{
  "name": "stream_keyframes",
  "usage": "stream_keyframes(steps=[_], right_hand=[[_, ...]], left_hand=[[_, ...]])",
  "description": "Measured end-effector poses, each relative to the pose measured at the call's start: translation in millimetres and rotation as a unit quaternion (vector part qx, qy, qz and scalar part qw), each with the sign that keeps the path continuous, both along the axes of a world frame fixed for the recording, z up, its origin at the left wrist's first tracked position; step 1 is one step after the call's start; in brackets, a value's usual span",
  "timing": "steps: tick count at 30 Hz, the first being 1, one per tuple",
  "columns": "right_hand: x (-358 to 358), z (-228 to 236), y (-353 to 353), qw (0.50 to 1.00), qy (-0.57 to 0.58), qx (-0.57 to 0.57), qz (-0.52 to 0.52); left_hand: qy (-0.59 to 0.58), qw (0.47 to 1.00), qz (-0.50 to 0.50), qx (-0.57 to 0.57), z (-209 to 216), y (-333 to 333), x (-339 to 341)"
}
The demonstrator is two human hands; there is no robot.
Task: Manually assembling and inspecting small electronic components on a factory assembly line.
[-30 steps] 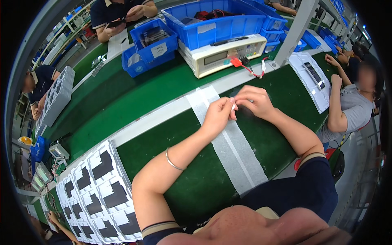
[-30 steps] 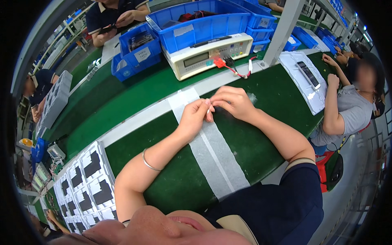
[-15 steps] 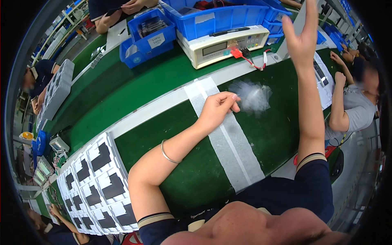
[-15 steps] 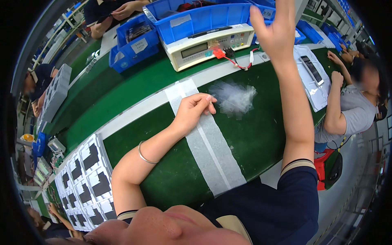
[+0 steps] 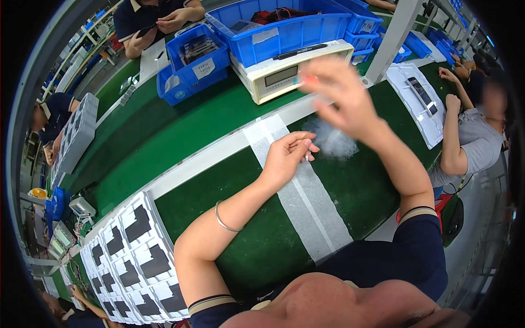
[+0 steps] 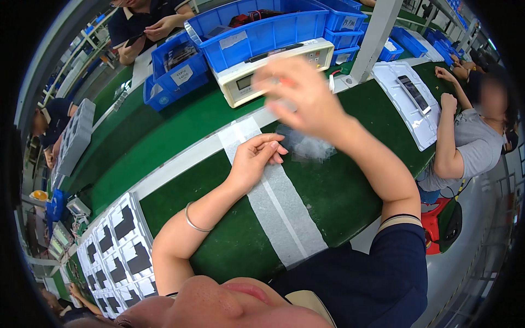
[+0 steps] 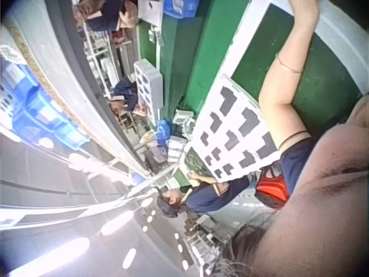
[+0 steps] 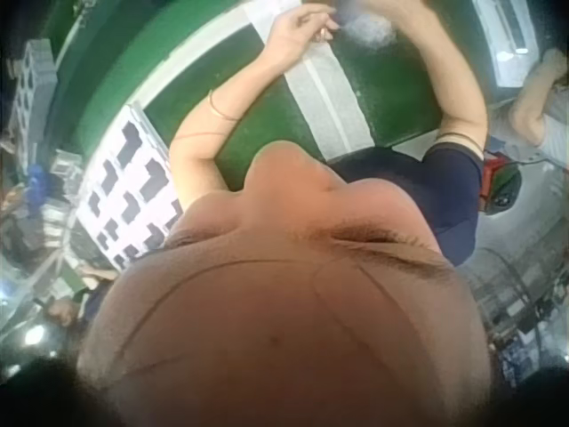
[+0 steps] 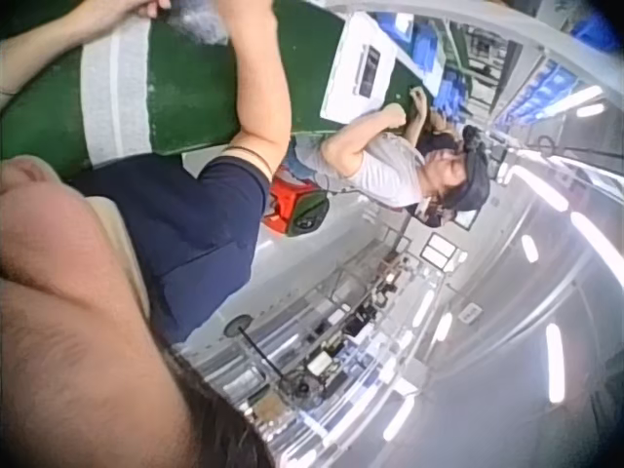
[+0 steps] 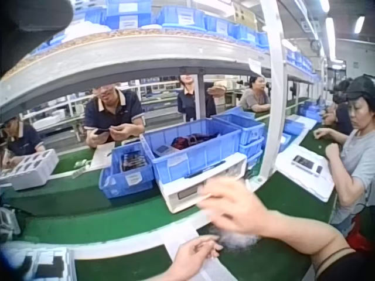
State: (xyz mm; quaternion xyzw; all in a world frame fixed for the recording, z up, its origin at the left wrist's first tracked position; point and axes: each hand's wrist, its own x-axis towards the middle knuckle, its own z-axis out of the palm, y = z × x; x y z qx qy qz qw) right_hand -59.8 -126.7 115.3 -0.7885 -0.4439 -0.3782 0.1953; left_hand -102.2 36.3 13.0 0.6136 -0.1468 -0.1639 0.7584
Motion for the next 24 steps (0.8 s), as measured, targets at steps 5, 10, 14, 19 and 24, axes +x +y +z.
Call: stream_keyframes(steps=[5,10,14,19,24], right_hand=[[-23.9,-49.9,-1.8,0.975,0.200,-0.016,0.097],[-21.1,-51.8,-10.8,0.973,0.201,-0.035,0.110],[-22.0,-50.9,-13.0,0.975,0.195,-0.021,0.104],[-24.1,-52.8,-17.0,0.974,0.200,-0.030,0.102],[-28.7,-56.7,-25.8,0.976,0.190,-0.032,0.097]], left_hand=[[-0.024,0.999,-0.014,0.015,-4.0,2.0,0.5],[-0.034,0.998,-0.049,-0.003,-2.3,1.6,1.9],[-0.043,0.998,-0.043,-0.022,-2.2,4.9,2.2],[-0.030,0.999,-0.039,0.022,-3.1,4.6,-0.9],[-0.050,0.997,-0.033,0.057,-1.7,-0.4,-3.1]])
